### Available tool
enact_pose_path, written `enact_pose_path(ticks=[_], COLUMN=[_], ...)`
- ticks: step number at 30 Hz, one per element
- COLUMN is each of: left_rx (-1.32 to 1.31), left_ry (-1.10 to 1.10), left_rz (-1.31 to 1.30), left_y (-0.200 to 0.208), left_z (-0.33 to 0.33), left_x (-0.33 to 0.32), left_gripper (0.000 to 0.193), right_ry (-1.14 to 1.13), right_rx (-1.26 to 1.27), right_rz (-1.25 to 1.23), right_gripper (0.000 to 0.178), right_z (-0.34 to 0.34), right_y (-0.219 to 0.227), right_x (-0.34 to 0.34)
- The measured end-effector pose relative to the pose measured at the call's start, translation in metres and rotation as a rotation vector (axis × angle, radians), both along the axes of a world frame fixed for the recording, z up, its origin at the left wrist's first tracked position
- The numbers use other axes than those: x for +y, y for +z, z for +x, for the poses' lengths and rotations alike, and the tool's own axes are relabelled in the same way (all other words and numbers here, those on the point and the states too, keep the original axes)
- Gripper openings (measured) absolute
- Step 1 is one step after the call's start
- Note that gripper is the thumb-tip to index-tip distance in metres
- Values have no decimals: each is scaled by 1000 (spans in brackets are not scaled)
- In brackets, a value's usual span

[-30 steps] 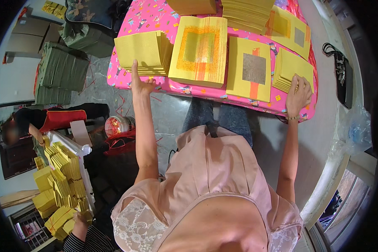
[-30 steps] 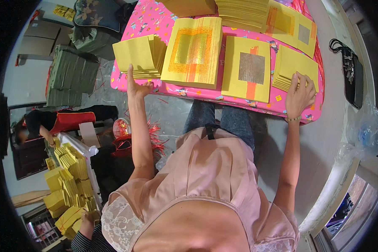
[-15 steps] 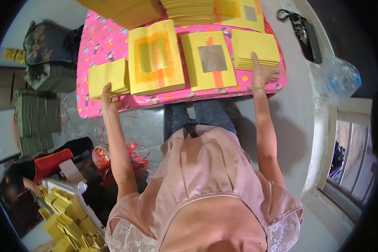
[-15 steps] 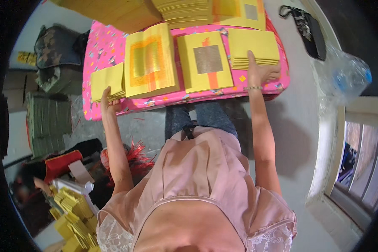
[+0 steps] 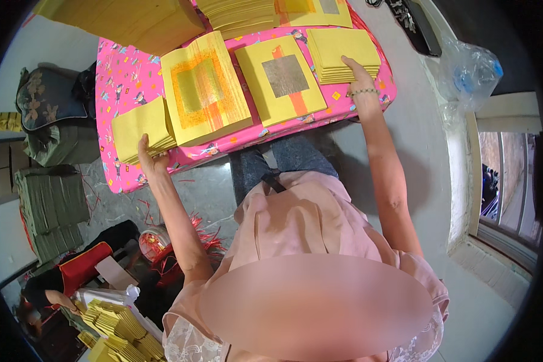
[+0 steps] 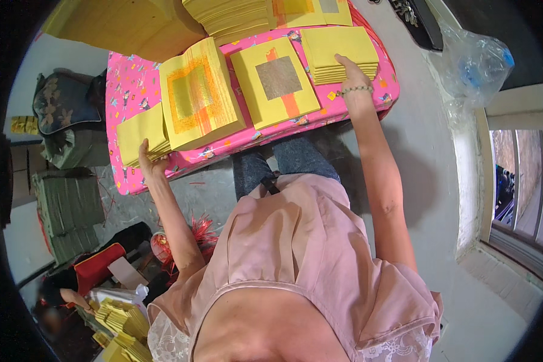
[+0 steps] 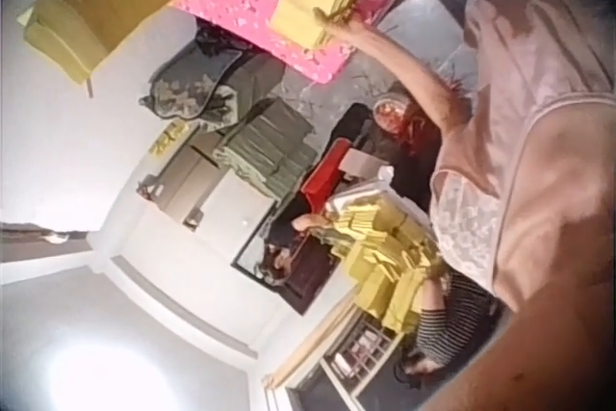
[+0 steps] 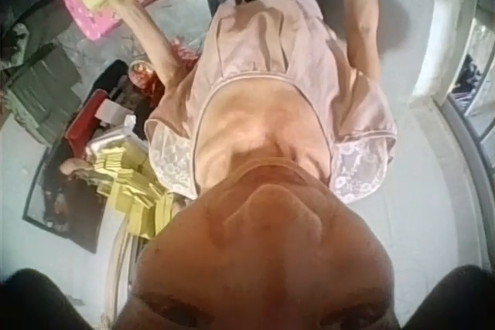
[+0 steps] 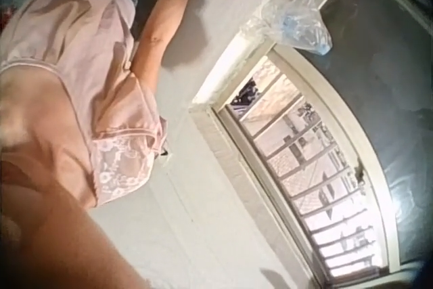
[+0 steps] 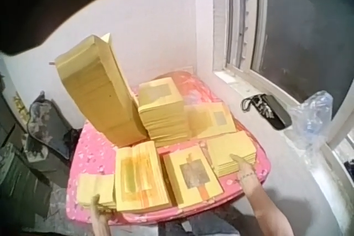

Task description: Organizing and stacking yellow paper sheets with foil patterns on a work table.

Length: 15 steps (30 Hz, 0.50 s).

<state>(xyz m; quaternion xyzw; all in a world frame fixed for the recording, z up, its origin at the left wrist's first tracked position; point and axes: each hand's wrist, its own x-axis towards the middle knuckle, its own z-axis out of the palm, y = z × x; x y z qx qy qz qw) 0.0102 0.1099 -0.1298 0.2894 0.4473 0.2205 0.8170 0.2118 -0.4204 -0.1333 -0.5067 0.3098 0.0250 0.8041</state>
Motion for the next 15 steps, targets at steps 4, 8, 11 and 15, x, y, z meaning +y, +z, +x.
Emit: enact_pose_path(ticks=[4, 8, 11, 15], left_rx=[-11, -136, -336, -505], left_ry=[-43, -32, 163, 56], left_rz=[44, 55, 217, 302], left_y=[-3, 40, 64, 135], left_z=[-23, -27, -36, -16], left_x=[19, 11, 31, 6], left_gripper=[43, 51, 54, 58], right_ry=[12, -188, -273, -215], right_rx=[57, 117, 218, -215], right_rz=[-62, -187, -416, -457], right_gripper=[58, 71, 88, 98], right_z=[-4, -2, -11, -16], right_y=[15, 10, 41, 41], right_x=[29, 22, 59, 52])
